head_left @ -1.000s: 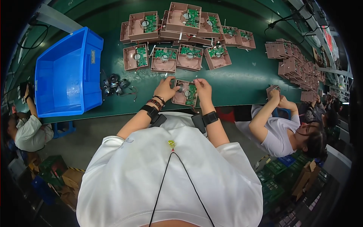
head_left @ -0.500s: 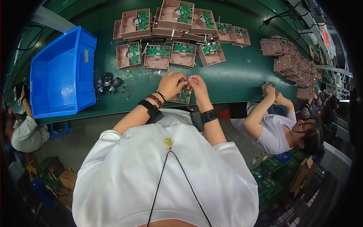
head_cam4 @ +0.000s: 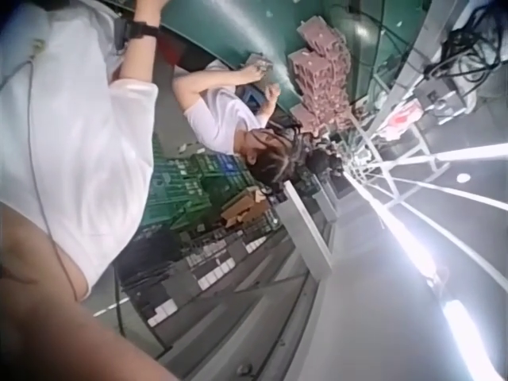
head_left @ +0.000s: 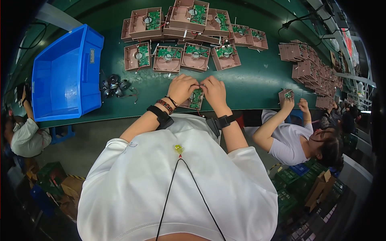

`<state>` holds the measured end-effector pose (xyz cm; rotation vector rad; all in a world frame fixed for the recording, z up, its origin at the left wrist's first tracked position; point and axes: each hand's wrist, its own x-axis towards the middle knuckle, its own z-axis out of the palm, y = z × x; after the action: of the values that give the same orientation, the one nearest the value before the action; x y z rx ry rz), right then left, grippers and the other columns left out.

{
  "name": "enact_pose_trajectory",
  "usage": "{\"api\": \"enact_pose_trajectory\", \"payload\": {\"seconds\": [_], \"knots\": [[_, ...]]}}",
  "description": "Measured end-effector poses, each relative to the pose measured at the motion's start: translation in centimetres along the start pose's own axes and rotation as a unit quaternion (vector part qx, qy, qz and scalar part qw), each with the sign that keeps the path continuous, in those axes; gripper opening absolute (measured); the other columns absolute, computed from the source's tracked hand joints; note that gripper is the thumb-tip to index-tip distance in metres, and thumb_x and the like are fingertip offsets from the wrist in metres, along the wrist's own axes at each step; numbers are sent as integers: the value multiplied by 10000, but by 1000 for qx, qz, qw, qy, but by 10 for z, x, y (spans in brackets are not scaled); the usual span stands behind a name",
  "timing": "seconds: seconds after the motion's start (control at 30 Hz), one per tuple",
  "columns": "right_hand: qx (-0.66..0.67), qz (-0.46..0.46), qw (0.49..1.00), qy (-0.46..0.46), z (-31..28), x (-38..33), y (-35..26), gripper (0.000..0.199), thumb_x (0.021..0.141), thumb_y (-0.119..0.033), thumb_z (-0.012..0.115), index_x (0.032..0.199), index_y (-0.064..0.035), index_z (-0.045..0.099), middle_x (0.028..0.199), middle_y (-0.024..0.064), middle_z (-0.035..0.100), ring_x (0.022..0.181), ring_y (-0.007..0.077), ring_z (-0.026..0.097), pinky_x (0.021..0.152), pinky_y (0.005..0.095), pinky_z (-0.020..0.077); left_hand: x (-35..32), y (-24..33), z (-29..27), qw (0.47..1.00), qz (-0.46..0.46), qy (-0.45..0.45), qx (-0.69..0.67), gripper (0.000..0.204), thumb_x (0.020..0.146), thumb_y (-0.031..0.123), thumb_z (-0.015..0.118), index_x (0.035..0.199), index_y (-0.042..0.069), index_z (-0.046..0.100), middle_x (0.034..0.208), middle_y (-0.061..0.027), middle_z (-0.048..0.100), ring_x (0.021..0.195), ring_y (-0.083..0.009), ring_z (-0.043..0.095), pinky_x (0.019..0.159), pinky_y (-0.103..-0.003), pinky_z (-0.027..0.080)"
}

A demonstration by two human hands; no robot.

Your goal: The person picks up a speaker and places it into a plastic housing, then connects the speaker wires to the circuit board. After repeating this process with several units, the person moves the assemblies aside and picks up a handheld tool.

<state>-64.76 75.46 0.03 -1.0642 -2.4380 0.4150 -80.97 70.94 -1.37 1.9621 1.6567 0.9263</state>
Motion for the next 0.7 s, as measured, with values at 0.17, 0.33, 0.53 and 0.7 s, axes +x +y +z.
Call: {"api": "enact_pose_trajectory", "payload": {"seconds": [0.17, 0.33, 0.53, 0.7], "knots": [[-17, -7, 998, -53, 8, 2, -1, 107, 703, -83, 615, 784, -95, 545, 748, 48, 535, 711, 237, 564, 629, 352, 360, -1, -5, 2, 1000, -1, 1, 4, 118, 757, 208, 615, 792, 96, 629, 785, -20, 603, 782, -235, 540, 717, -355, 427], [8, 5, 997, -80, 15, 4, 0, 86, 712, -102, 612, 760, -92, 541, 734, 51, 532, 692, 239, 562, 625, 350, 356, 0, -4, -6, 1000, -7, -12, 8, 126, 752, 202, 626, 809, 90, 616, 781, -22, 593, 790, -230, 548, 714, -341, 435], [95, 93, 991, -35, 24, -10, 4, 81, 672, -88, 674, 722, -95, 612, 802, 52, 517, 791, 244, 528, 658, 354, 375, -5, -7, -19, 995, -79, 22, -62, 235, 740, 186, 657, 936, 89, 572, 822, -39, 571, 769, -248, 563, 649, -348, 455], [141, 139, 980, 25, 48, -24, 12, 111, 630, -75, 731, 711, -122, 670, 900, 57, 489, 893, 267, 469, 720, 359, 394, -31, -29, -21, 993, -114, -37, -24, 368, 742, 201, 672, 1062, 102, 520, 880, -61, 561, 761, -257, 572, 626, -356, 462]]}}
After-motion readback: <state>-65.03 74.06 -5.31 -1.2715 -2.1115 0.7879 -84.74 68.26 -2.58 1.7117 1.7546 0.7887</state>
